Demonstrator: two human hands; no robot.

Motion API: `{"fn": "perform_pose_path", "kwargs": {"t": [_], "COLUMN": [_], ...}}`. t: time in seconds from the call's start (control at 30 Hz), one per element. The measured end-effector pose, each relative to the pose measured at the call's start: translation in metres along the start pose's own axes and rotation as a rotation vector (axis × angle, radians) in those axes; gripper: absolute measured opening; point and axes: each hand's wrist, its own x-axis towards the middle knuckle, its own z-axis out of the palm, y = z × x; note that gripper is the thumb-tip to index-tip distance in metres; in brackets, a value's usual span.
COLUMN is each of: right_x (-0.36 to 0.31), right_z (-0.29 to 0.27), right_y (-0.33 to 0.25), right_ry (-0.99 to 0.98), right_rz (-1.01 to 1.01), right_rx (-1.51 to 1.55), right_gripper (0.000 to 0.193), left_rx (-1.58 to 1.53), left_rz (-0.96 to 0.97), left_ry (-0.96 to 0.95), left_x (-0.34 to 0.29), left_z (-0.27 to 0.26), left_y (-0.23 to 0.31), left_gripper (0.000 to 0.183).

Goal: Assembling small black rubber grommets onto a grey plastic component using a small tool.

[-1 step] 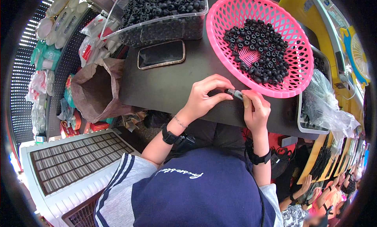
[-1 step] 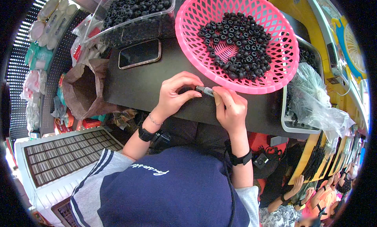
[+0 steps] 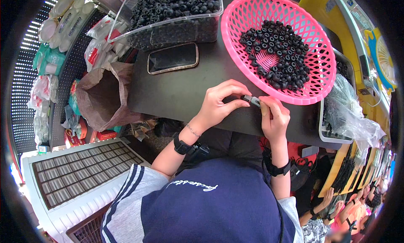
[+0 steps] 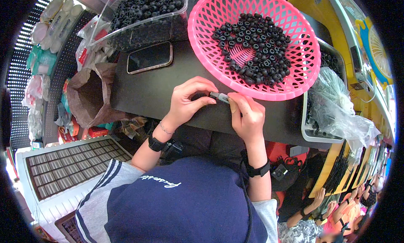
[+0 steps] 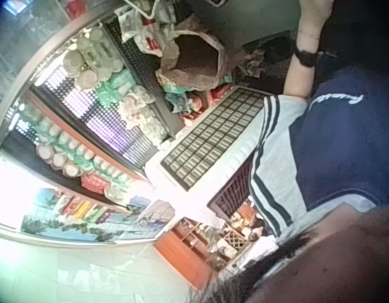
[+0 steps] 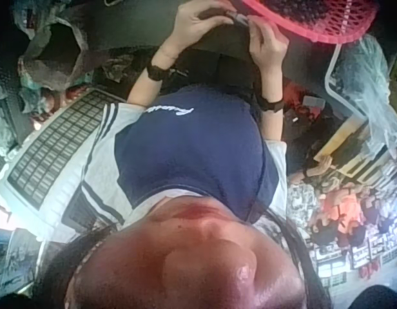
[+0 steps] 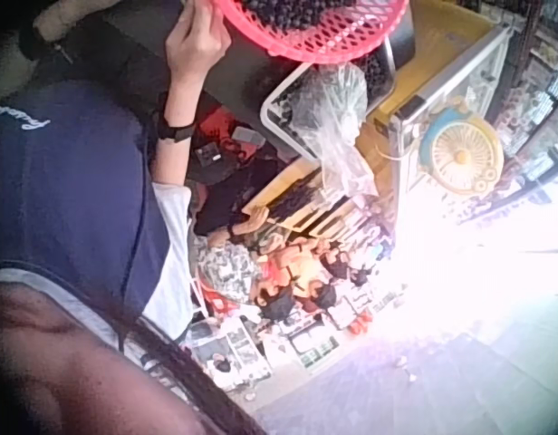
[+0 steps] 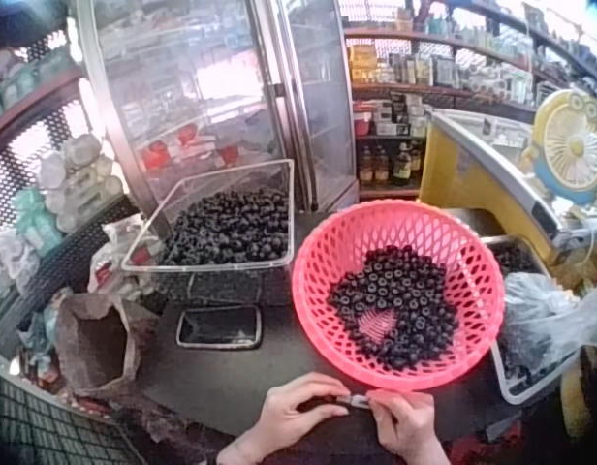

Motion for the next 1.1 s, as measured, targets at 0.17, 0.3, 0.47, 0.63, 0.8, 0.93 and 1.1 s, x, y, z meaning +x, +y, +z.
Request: {"fn": "perform_pose_path", "kwargs": {"t": [0.17, 0.3, 0.47, 0.63, 0.8, 0.93, 1.1], "right_x": [0.000, -0.001, -0.001, -0.001, -0.002, -0.003, -0.002], "right_z": [-0.001, -0.002, -0.001, -0.001, -0.001, -0.001, -0.001], "right_y": [-0.001, -0.001, 0.000, -0.001, -0.002, -0.001, 0.001], "right_ry": [-0.029, -0.054, 0.016, 0.060, 0.062, 0.055, 0.067], "right_rz": [0.030, 0.039, -0.008, -0.022, -0.005, 0.009, -0.009], "right_rx": [0.009, 0.014, 0.008, -0.017, -0.040, -0.031, -0.053], "right_gripper": [0.013, 0.013, 0.013, 0.011, 0.010, 0.011, 0.012], "left_rx": [0.026, 0.057, -0.004, -0.050, -0.177, -0.249, -0.227], "left_rz": [0.017, 0.060, 0.014, 0.008, -0.011, -0.008, 0.090], "left_ry": [-0.005, 0.001, 0.023, 0.020, 0.076, 0.121, 0.302], "left_x": [0.000, 0.001, -0.002, -0.002, -0.005, -0.005, 0.009], "left_z": [-0.001, -0.001, -0.002, -0.001, 0.000, 0.002, -0.020], "left_y": [-0.001, -0.003, -0.005, -0.005, -0.005, -0.006, 0.011], "left_gripper": [0.021, 0.020, 0.022, 0.018, 0.010, 0.010, 0.009]}}
